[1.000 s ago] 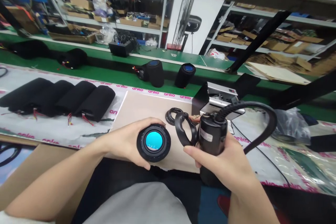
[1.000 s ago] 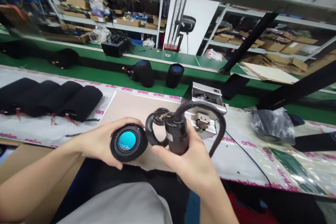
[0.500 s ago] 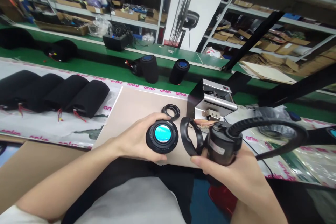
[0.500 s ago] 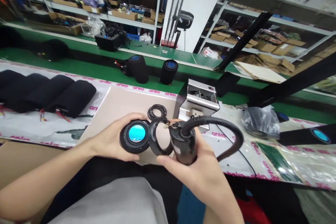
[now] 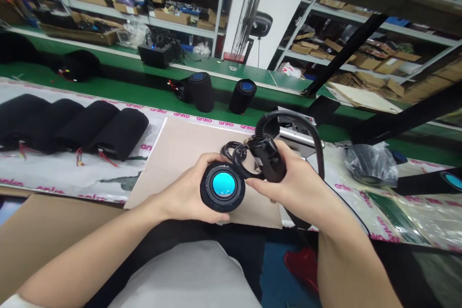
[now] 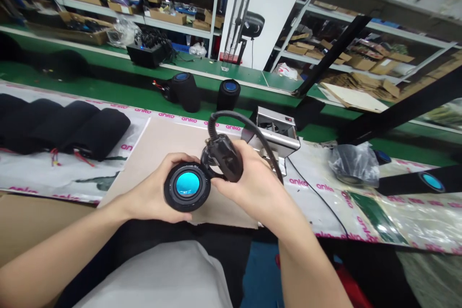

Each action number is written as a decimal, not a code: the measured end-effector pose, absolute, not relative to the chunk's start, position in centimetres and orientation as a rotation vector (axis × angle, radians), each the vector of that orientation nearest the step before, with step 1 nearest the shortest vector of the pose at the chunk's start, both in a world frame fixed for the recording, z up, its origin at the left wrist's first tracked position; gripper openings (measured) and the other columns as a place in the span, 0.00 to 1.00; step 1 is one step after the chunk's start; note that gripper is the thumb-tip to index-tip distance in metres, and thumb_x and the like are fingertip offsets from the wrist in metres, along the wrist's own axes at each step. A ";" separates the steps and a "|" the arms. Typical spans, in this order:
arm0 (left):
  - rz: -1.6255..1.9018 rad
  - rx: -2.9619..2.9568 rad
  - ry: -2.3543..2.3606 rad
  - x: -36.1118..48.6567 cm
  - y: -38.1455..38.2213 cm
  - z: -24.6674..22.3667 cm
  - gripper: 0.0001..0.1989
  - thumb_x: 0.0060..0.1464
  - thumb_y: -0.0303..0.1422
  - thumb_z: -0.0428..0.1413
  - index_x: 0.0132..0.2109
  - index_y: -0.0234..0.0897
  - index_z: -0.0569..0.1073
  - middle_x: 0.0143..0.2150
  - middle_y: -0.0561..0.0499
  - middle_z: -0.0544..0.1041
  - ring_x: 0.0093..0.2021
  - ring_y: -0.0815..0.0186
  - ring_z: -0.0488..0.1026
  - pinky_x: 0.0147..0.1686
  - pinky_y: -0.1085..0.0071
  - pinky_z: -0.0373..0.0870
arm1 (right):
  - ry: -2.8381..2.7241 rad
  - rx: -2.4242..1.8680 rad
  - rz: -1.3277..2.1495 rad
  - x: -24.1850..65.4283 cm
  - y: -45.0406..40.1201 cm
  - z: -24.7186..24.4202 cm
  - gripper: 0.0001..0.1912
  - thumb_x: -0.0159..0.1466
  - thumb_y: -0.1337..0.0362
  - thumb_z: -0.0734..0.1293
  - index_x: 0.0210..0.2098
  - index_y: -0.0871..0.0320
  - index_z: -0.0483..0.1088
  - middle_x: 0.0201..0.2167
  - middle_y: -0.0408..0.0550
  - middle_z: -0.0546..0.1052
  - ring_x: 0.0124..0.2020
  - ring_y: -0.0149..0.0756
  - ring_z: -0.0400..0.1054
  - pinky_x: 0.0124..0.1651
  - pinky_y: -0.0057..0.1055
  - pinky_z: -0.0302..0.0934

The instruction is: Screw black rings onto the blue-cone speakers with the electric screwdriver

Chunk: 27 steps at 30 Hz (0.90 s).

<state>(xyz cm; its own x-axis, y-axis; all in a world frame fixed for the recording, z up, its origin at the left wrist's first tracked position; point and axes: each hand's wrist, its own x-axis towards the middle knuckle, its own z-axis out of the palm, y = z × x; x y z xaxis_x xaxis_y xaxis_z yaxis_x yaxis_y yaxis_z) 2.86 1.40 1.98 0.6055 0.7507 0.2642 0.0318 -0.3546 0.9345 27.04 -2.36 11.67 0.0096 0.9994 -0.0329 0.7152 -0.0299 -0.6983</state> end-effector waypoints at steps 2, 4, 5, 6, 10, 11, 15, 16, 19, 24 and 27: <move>0.865 1.792 0.629 2.9 1.4 1.8 0.50 0.40 0.40 0.77 0.65 0.48 0.59 0.67 0.40 0.71 0.68 0.41 0.72 0.65 0.47 0.71 | -1.889 -1.782 0.683 26.9 -2.0 12.1 0.27 0.57 0.59 0.76 0.55 0.48 0.71 0.49 0.46 0.80 0.51 0.50 0.76 0.54 0.44 0.70; 0.867 1.814 0.629 2.8 1.4 1.6 0.49 0.40 0.40 0.77 0.65 0.48 0.60 0.66 0.40 0.72 0.67 0.40 0.72 0.65 0.46 0.71 | -1.994 -1.786 0.629 26.7 -1.7 12.5 0.23 0.57 0.59 0.75 0.51 0.49 0.72 0.48 0.47 0.80 0.49 0.49 0.75 0.51 0.42 0.69; 0.874 1.828 0.629 2.8 1.4 1.6 0.49 0.40 0.40 0.77 0.64 0.48 0.60 0.65 0.39 0.73 0.67 0.40 0.72 0.64 0.46 0.71 | -2.035 -1.789 0.613 26.7 -1.6 12.8 0.21 0.57 0.59 0.75 0.50 0.50 0.72 0.48 0.47 0.79 0.49 0.49 0.75 0.49 0.40 0.68; 0.881 1.840 0.629 2.8 1.4 1.6 0.49 0.39 0.40 0.77 0.64 0.47 0.61 0.65 0.39 0.73 0.66 0.40 0.73 0.64 0.46 0.71 | -2.068 -1.791 0.599 26.6 -1.5 13.0 0.20 0.57 0.59 0.75 0.48 0.50 0.73 0.48 0.48 0.79 0.48 0.49 0.75 0.47 0.39 0.68; 0.941 1.836 0.589 3.0 1.3 1.2 0.50 0.40 0.39 0.78 0.66 0.47 0.60 0.66 0.39 0.71 0.67 0.41 0.72 0.65 0.48 0.71 | -1.975 -1.723 0.527 26.7 -2.2 14.2 0.23 0.56 0.59 0.77 0.50 0.49 0.72 0.47 0.45 0.80 0.45 0.46 0.76 0.44 0.35 0.69; 0.965 1.815 0.579 3.1 1.3 1.1 0.51 0.40 0.38 0.78 0.66 0.47 0.59 0.67 0.39 0.70 0.68 0.41 0.71 0.66 0.48 0.71 | -1.905 -1.690 0.542 26.6 -2.6 14.4 0.26 0.56 0.59 0.78 0.52 0.48 0.72 0.46 0.43 0.81 0.43 0.44 0.77 0.44 0.35 0.70; 1.039 1.688 0.602 3.6 1.0 0.6 0.53 0.39 0.39 0.78 0.67 0.45 0.58 0.69 0.39 0.68 0.69 0.41 0.69 0.67 0.47 0.70 | -1.877 -1.582 0.721 25.4 -4.5 14.2 0.30 0.58 0.61 0.78 0.57 0.41 0.70 0.48 0.39 0.81 0.44 0.40 0.78 0.42 0.31 0.73; 1.040 1.666 0.614 3.8 0.9 0.6 0.53 0.38 0.39 0.78 0.67 0.44 0.59 0.69 0.38 0.68 0.69 0.41 0.69 0.67 0.47 0.70 | -1.930 -1.581 0.740 25.0 -4.8 13.9 0.31 0.58 0.63 0.78 0.59 0.40 0.70 0.50 0.39 0.80 0.46 0.41 0.79 0.44 0.31 0.74; 1.027 1.629 0.631 4.0 0.7 0.7 0.55 0.38 0.37 0.78 0.69 0.43 0.58 0.70 0.37 0.69 0.69 0.40 0.70 0.66 0.46 0.71 | -2.044 -1.592 0.737 24.2 -5.1 13.1 0.37 0.58 0.67 0.75 0.64 0.38 0.67 0.61 0.41 0.76 0.57 0.44 0.76 0.49 0.31 0.76; 1.049 1.583 0.642 4.2 0.4 0.6 0.57 0.39 0.38 0.78 0.71 0.45 0.56 0.72 0.38 0.67 0.72 0.40 0.67 0.68 0.46 0.69 | -1.885 -1.573 0.919 24.6 -4.9 12.2 0.39 0.56 0.65 0.79 0.64 0.38 0.69 0.62 0.40 0.76 0.60 0.45 0.75 0.55 0.35 0.76; 1.057 1.562 0.648 4.3 0.3 0.5 0.58 0.36 0.38 0.79 0.70 0.45 0.57 0.72 0.37 0.67 0.72 0.40 0.67 0.69 0.46 0.69 | -1.571 -1.475 1.009 24.9 -4.9 11.0 0.41 0.50 0.61 0.85 0.61 0.45 0.71 0.61 0.43 0.78 0.63 0.47 0.73 0.61 0.37 0.74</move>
